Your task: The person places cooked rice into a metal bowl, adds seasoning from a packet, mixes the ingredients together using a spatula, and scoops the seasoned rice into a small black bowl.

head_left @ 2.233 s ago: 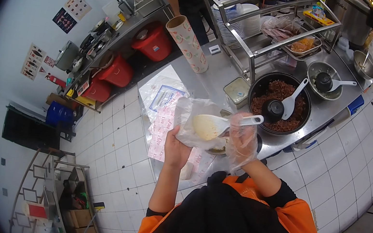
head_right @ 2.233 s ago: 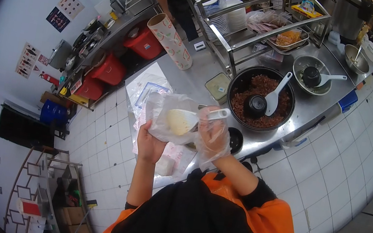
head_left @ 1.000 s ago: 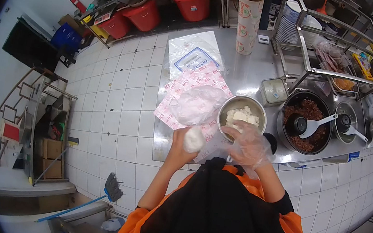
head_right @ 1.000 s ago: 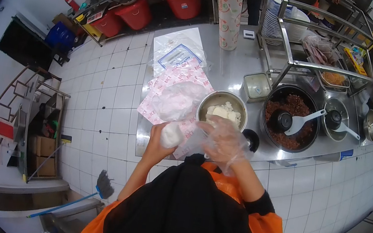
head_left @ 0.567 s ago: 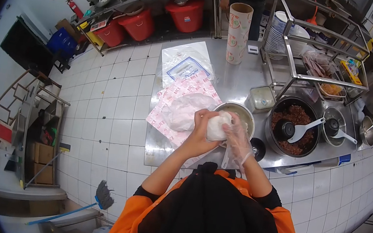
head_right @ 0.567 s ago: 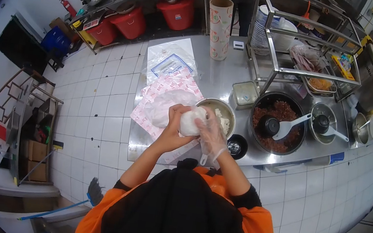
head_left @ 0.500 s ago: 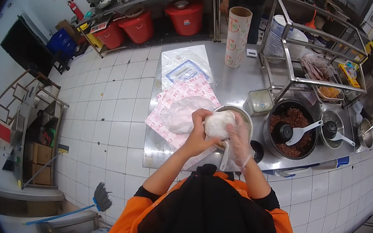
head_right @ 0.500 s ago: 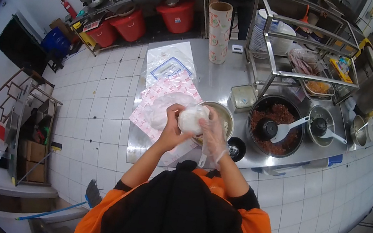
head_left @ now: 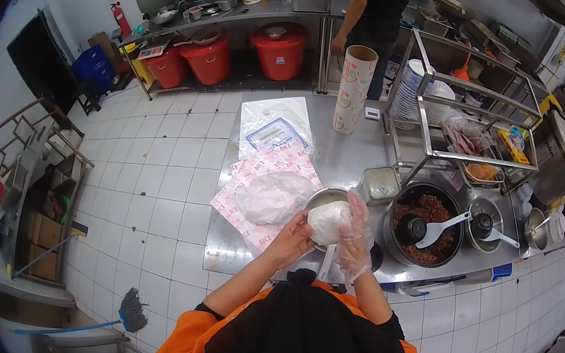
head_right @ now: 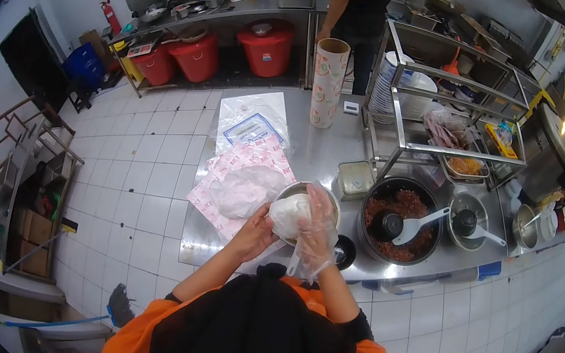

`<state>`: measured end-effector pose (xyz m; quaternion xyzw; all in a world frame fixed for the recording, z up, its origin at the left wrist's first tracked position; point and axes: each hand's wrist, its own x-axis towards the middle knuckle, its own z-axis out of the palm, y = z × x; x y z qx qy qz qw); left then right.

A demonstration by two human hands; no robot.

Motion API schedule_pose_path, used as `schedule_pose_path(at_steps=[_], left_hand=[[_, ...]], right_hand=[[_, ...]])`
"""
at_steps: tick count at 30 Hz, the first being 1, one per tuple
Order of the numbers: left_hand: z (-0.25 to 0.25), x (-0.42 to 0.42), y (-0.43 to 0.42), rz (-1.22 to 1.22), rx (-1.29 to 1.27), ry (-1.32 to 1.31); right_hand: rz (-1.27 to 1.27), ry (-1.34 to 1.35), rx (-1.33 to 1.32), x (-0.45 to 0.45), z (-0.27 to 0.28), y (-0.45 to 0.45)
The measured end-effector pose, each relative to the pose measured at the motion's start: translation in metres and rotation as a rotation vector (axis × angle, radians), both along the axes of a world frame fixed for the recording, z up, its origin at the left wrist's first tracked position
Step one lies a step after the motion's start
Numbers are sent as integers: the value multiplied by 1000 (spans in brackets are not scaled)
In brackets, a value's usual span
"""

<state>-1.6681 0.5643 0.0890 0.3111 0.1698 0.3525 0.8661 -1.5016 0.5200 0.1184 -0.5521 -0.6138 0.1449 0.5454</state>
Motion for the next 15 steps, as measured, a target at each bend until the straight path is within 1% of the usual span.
schedule_pose_path(at_steps=[1, 2, 5, 8, 11, 14, 15], left_hand=[[3, 0, -5, 2, -47, 12], [-2, 0, -6, -33, 1, 5], [-27, -10, 9, -181, 374, 321], [-25, -14, 13, -34, 716, 358], [4, -9, 4, -119, 268, 139], [16, -3, 0, -117, 70, 13], [17, -2, -1, -104, 50, -16]], right_hand=[[-58, -89, 34, -2, 1, -3], [-48, -123, 70, 1, 0, -8], [-32, 175, 161, -5, -6, -9], [50, 195, 133, -3, 4, -13], [32, 187, 92, -8, -9, -16], [-37, 544, 70, -24, -6, -16], [-23, 552, 61, -25, -6, -16]])
